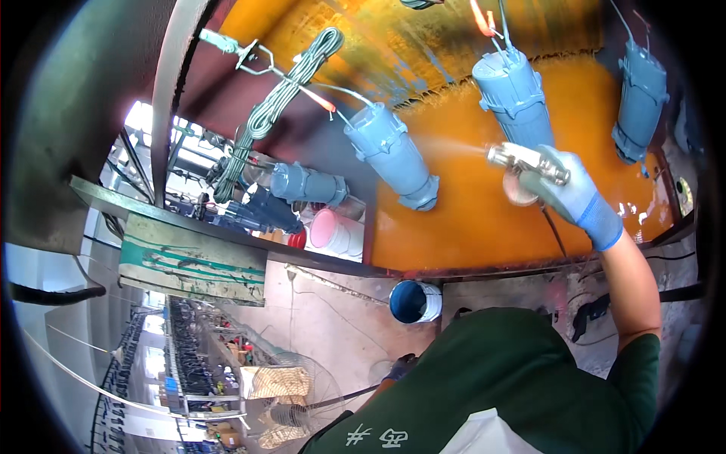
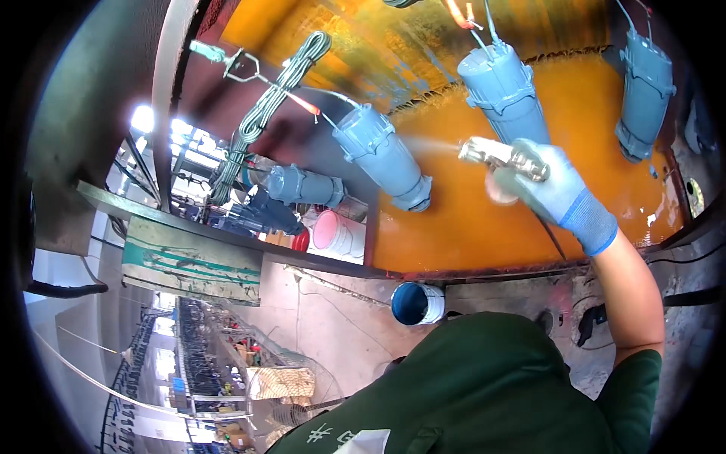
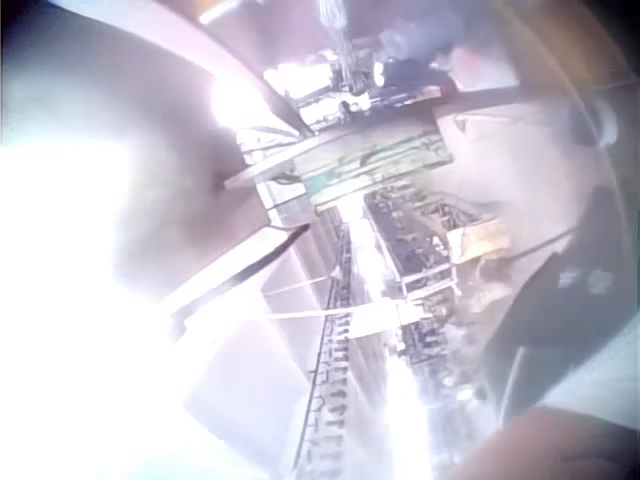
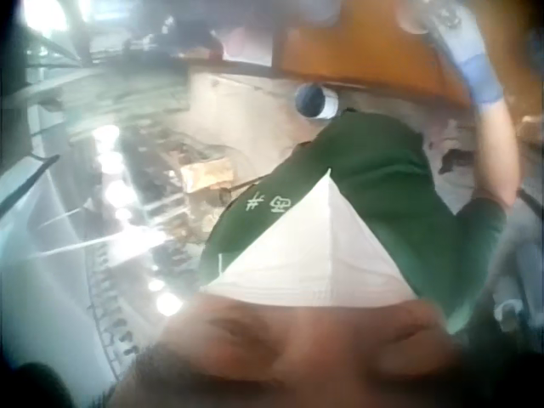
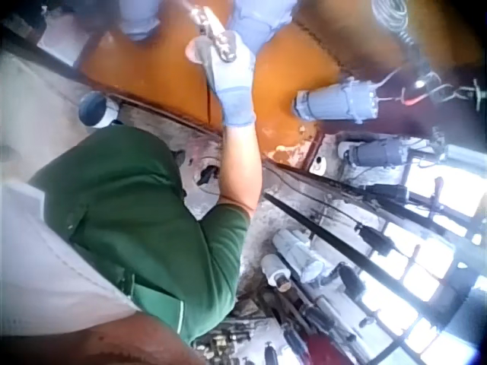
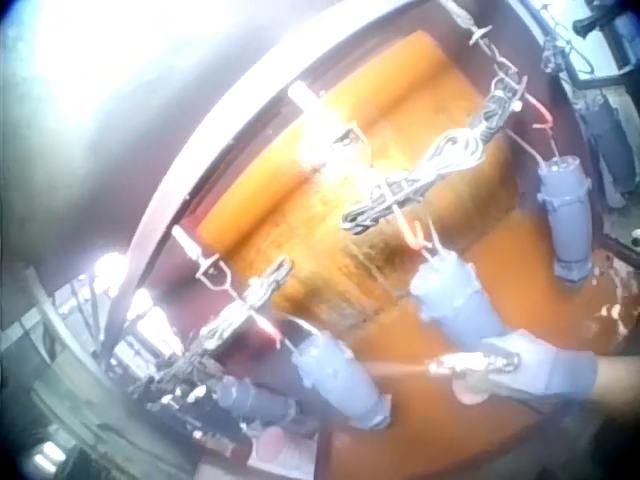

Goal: The person presses a button on a control panel and spray paints hanging pump motors using a spray gun while rotating and holding them by hand.

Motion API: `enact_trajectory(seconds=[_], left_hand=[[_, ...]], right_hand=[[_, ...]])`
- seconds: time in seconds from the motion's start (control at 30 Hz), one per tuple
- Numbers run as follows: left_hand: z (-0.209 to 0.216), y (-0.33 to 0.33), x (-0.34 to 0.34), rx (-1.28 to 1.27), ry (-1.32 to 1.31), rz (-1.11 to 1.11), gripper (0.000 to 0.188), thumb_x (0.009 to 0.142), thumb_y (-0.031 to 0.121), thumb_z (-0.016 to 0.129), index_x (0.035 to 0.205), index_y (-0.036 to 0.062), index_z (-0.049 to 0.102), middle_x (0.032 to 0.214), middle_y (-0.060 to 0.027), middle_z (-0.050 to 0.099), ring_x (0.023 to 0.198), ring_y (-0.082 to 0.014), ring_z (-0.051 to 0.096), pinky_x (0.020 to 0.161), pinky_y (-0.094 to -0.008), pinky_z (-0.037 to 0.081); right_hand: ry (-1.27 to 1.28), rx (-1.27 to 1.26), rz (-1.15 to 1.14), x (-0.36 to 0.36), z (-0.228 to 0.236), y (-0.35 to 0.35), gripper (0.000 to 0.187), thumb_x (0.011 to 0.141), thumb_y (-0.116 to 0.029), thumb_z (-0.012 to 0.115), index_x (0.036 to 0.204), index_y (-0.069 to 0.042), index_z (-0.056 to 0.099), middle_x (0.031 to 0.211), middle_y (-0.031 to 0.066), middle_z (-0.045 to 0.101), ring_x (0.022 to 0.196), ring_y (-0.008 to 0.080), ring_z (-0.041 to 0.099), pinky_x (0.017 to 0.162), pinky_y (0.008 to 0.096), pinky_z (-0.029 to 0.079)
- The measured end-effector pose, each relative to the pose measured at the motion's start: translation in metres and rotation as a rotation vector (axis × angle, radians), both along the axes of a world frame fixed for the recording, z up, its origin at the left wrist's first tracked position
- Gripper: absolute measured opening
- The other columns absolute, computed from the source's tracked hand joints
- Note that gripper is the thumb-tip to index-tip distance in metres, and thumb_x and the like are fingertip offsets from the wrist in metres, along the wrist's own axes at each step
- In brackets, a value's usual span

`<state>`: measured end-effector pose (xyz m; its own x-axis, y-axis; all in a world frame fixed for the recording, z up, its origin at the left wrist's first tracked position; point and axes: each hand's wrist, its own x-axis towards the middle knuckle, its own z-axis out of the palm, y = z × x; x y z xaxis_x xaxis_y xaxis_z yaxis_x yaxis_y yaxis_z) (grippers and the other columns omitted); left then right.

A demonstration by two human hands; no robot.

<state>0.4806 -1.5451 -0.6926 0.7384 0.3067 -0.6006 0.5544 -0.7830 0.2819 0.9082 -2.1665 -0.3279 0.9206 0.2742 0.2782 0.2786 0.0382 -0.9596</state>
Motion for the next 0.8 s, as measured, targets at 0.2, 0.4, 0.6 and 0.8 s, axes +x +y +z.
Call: enact_trajectory(seconds=[0.2,0.4,0.6,0.8], left_hand=[[-0.041,0.042,0.003,-0.024,0.106,-0.223,0.041,0.104,0.047,0.058,0.118,0.0112,0.072,0.122,-0.0226,0.073,0.116,-0.0414,0.067,0.101,-0.0439,0.052],[-0.066,0.044,0.012,-0.147,-0.004,0.205,0.049,0.104,0.044,0.064,0.134,0.0064,0.073,0.133,-0.0170,0.074,0.127,-0.0324,0.067,0.107,-0.0392,0.050],[-0.055,0.047,0.021,-0.189,0.028,0.127,0.049,0.100,0.044,0.069,0.133,0.0078,0.073,0.133,-0.0147,0.074,0.125,-0.0277,0.067,0.105,-0.0372,0.050],[-0.001,0.032,0.037,-0.279,-0.016,0.104,0.044,0.098,0.041,0.070,0.126,0.0084,0.073,0.130,-0.0149,0.074,0.123,-0.0308,0.067,0.102,-0.0383,0.050]], right_hand=[[0.031,-0.474,0.179,-0.023,0.026,0.014,0.021,0.091,-0.026,0.077,0.093,-0.006,0.070,0.079,0.0093,0.074,0.073,0.0184,0.071,0.072,0.0321,0.056],[0.027,-0.084,-0.248,-0.038,0.001,0.032,0.019,0.097,-0.014,0.073,0.109,-0.001,0.071,0.090,0.0064,0.075,0.080,0.0123,0.068,0.073,0.0329,0.055],[0.017,-0.609,0.052,-0.048,-0.012,0.046,0.017,0.093,-0.017,0.075,0.105,-0.004,0.073,0.084,0.0103,0.076,0.078,0.0167,0.074,0.073,0.0359,0.057],[-0.039,-0.016,-0.131,-0.051,0.015,0.038,0.027,0.093,-0.015,0.075,0.116,-0.001,0.071,0.086,0.0081,0.072,0.078,0.0156,0.067,0.075,0.0337,0.056]])
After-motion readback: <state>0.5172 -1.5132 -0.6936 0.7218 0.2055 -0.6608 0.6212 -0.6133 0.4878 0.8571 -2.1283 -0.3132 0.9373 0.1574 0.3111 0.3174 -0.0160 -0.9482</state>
